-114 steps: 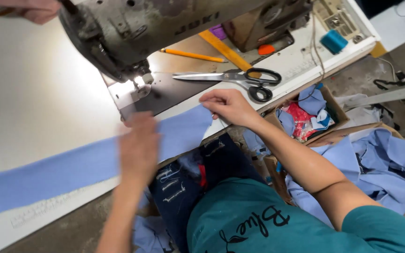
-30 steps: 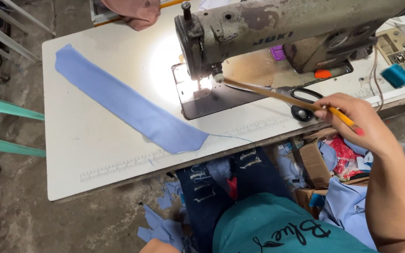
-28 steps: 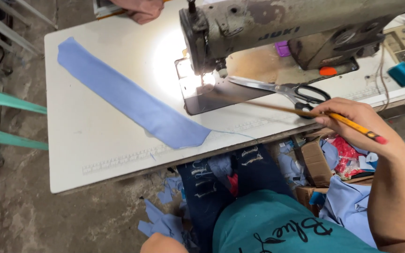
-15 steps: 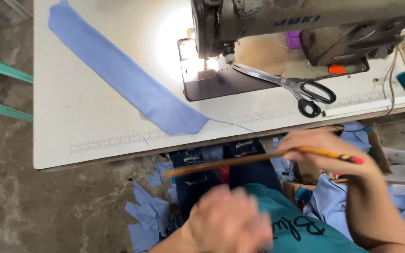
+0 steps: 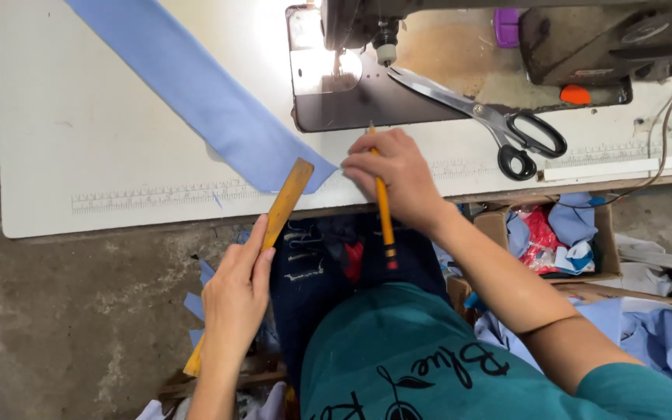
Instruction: Cutting a strip of blue fabric with scissors and marking it with a ruler and pencil at a sewing workstation.
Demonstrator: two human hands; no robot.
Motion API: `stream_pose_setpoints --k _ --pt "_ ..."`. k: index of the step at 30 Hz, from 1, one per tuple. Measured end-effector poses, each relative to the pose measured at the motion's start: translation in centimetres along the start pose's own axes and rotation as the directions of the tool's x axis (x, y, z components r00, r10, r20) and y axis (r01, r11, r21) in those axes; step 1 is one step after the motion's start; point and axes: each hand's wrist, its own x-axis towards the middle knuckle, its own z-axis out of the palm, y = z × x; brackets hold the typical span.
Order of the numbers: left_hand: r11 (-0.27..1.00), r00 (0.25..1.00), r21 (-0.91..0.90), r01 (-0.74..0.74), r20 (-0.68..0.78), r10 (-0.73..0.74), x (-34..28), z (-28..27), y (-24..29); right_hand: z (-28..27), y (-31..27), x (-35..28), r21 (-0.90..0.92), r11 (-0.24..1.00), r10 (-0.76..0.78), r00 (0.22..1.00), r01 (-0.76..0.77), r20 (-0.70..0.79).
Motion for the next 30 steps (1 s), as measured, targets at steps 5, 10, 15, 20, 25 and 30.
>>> stream_pose_setpoints --k 5,10,15,20,25,30 --pt "0.996 0.996 0.016 -0.092 -0.006 0.093 2.3 0.1 0.9 3.0 1.4 -1.1 -0.113 0.993 0.042 0.999 -0.043 -0.016" --pt "0.992 0.992 0.031 -0.119 0.034 0.118 2.9 0.3 -0.2 3.1 1.2 -1.3 -0.123 0.991 0.059 0.998 -0.059 -0.002" --pt "0.992 0.991 0.037 -0.122 0.058 0.12 3.0 0.2 -1.1 3.0 1.3 -1.3 -0.124 0.992 0.016 1.0 -0.018 -0.018" --pt "0.99 0.987 0.012 -0.14 0.079 0.139 3.0 0.0 -1.1 2.9 1.3 -1.6 -0.148 0.988 -0.041 0.999 0.042 0.009" --pt "0.991 0.986 0.013 -0.13 0.102 0.128 3.2 -0.3 -1.2 3.0 1.2 -1.8 -0.174 0.984 -0.034 0.999 0.035 0.009" --pt "0.993 0.986 -0.007 -0.117 0.116 0.117 3.4 -0.6 -1.2 2.9 0.6 -1.5 -0.193 0.981 -0.029 1.0 0.027 -0.005"
